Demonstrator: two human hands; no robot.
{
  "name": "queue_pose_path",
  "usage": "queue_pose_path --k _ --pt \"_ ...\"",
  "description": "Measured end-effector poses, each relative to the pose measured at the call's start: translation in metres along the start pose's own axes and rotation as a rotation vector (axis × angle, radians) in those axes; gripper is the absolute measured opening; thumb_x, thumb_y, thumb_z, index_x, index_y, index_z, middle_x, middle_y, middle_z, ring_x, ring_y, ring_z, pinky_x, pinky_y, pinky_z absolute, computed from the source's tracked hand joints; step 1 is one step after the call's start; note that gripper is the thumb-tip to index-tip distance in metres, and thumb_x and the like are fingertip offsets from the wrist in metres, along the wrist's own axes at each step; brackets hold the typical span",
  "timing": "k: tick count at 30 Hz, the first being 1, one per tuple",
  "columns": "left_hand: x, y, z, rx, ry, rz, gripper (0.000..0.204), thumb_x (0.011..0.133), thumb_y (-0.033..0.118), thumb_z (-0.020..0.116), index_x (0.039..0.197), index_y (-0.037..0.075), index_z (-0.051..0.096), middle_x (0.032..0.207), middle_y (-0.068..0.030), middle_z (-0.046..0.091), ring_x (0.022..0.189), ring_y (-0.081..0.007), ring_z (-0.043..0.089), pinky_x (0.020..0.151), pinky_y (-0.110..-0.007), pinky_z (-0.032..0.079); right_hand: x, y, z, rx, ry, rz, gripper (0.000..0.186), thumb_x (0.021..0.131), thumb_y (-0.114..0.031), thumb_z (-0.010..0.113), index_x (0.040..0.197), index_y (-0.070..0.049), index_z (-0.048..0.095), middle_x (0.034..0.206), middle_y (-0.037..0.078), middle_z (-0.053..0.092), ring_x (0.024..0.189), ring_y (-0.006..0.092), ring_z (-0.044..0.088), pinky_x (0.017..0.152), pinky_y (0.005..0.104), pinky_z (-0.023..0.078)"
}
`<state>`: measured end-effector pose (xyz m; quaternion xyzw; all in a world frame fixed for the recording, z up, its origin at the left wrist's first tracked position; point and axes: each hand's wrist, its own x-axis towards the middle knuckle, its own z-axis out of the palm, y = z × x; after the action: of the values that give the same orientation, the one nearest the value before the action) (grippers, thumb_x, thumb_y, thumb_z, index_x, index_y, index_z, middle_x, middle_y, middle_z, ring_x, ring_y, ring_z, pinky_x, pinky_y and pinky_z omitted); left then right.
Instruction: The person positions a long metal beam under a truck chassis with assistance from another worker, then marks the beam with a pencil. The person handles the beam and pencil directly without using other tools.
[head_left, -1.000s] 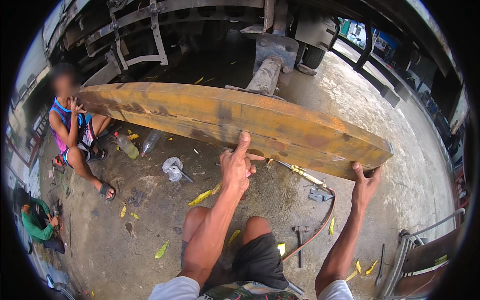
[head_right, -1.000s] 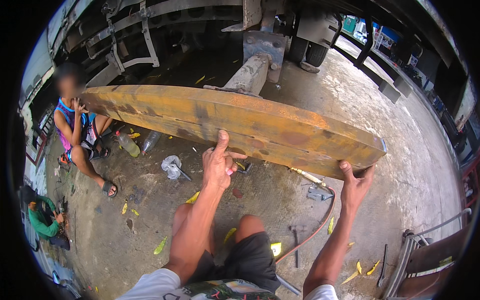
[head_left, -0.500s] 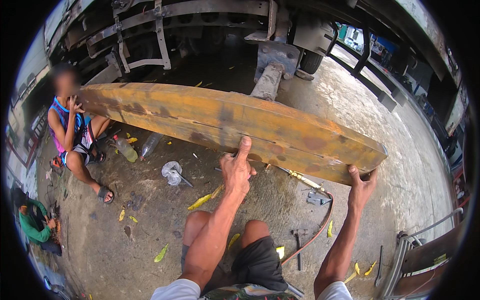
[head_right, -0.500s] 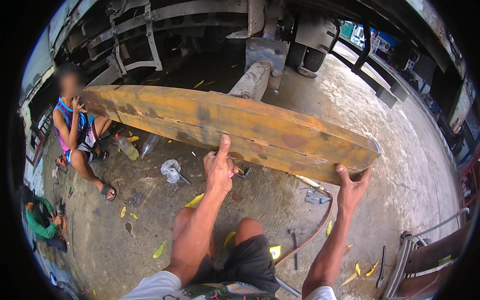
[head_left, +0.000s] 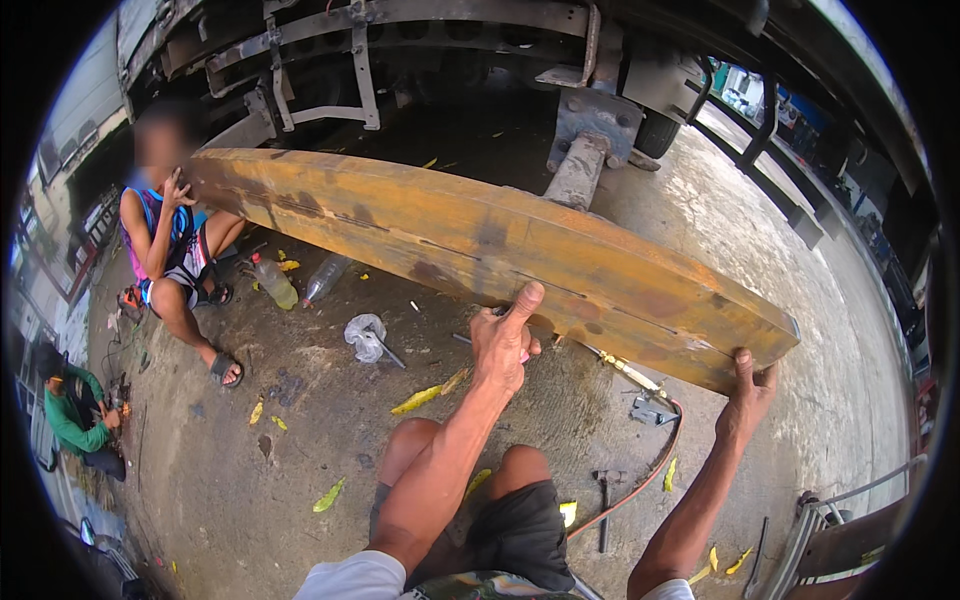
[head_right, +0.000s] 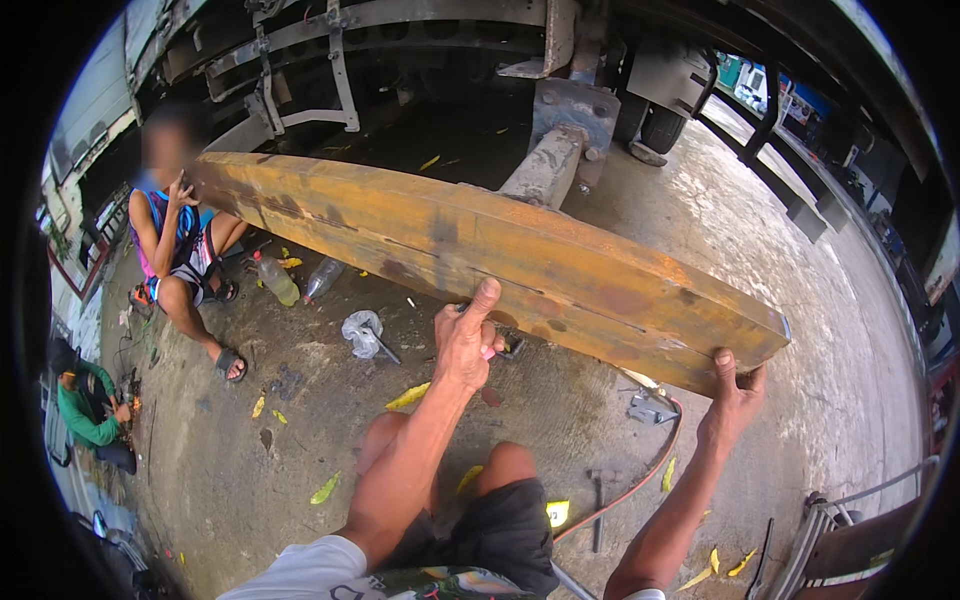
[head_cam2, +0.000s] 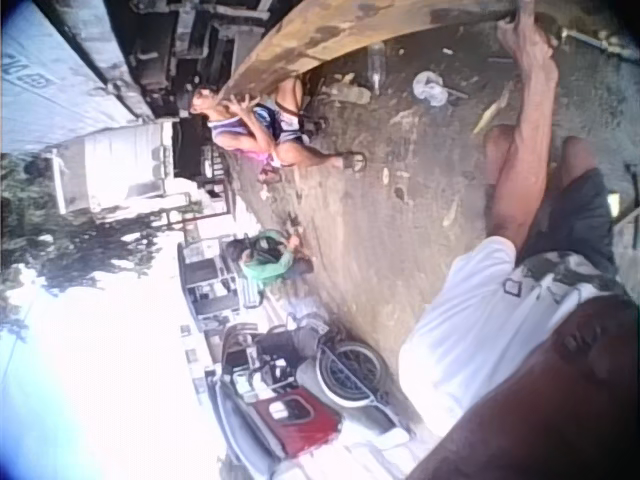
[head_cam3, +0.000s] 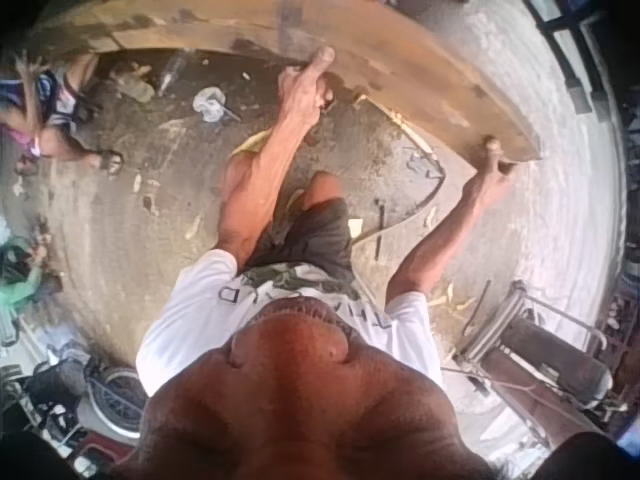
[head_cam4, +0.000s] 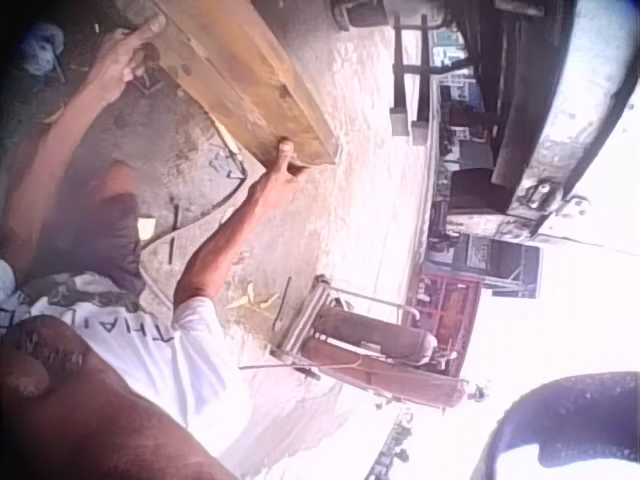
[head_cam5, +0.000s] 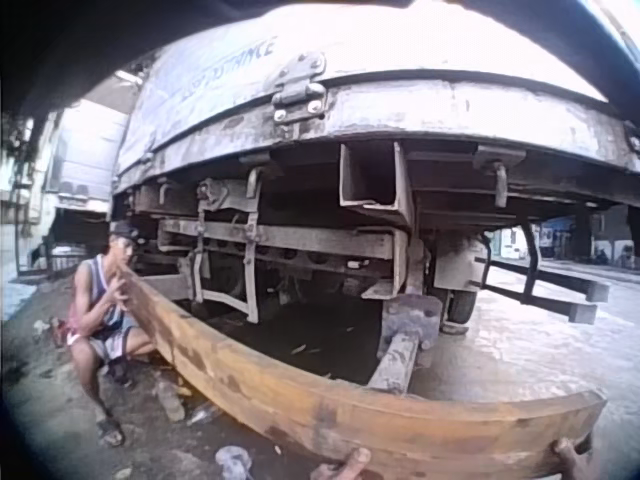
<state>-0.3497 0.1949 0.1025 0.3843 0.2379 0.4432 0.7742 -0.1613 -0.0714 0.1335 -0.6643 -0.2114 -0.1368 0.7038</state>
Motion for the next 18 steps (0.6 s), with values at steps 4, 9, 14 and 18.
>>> queue_pose_path --k 4,9,14,18 --pt "-0.004 -0.002 0.015 -0.043 0.001 -0.078 0.058 0.07 0.053 0.091 0.065 0.013 0.051 0.047 0.0068 0.036 0.037 -0.0076 0.039 0.037 -0.029 0.045 0.006 -0.008 -0.023 -0.263 -0.06 0.041 0.069 0.093 -0.052 0.07 0.139 -0.001 0.056 0.124 0.013 0.065 0.114 0.0227 0.059 0.102 0.0393 0.043" --pt "-0.004 0.0 0.008 -0.077 -0.009 -0.068 0.058 0.07 0.053 0.092 0.071 0.008 0.055 0.052 0.0079 0.038 0.039 -0.0059 0.039 0.037 -0.027 0.044 0.007 -0.019 -0.013 -0.491 0.176 -0.245 0.083 0.09 -0.052 0.074 0.151 -0.005 0.044 0.151 0.018 0.046 0.139 0.0298 0.044 0.115 0.0469 0.035" --pt "-0.001 -0.001 0.01 -0.084 -0.06 -0.099 0.052 0.074 0.049 0.09 0.08 0.006 0.061 0.054 0.0077 0.042 0.04 -0.0054 0.037 0.04 -0.027 0.041 0.004 -0.099 0.014 -1.017 0.06 -0.751 0.083 0.085 -0.051 0.076 0.149 -0.005 0.048 0.157 0.013 0.041 0.147 0.0351 0.032 0.119 0.0526 0.029" --pt "-0.005 0.007 0.006 -0.076 -0.068 -0.104 0.049 0.076 0.047 0.09 0.081 0.007 0.063 0.055 0.0068 0.045 0.041 -0.0055 0.037 0.041 -0.027 0.041 0.028 -0.118 0.045 -1.252 -0.323 -0.732 0.086 0.076 -0.065 0.073 0.132 -0.001 0.062 0.139 0.02 0.057 0.136 0.04 0.045 0.116 0.0484 0.033"
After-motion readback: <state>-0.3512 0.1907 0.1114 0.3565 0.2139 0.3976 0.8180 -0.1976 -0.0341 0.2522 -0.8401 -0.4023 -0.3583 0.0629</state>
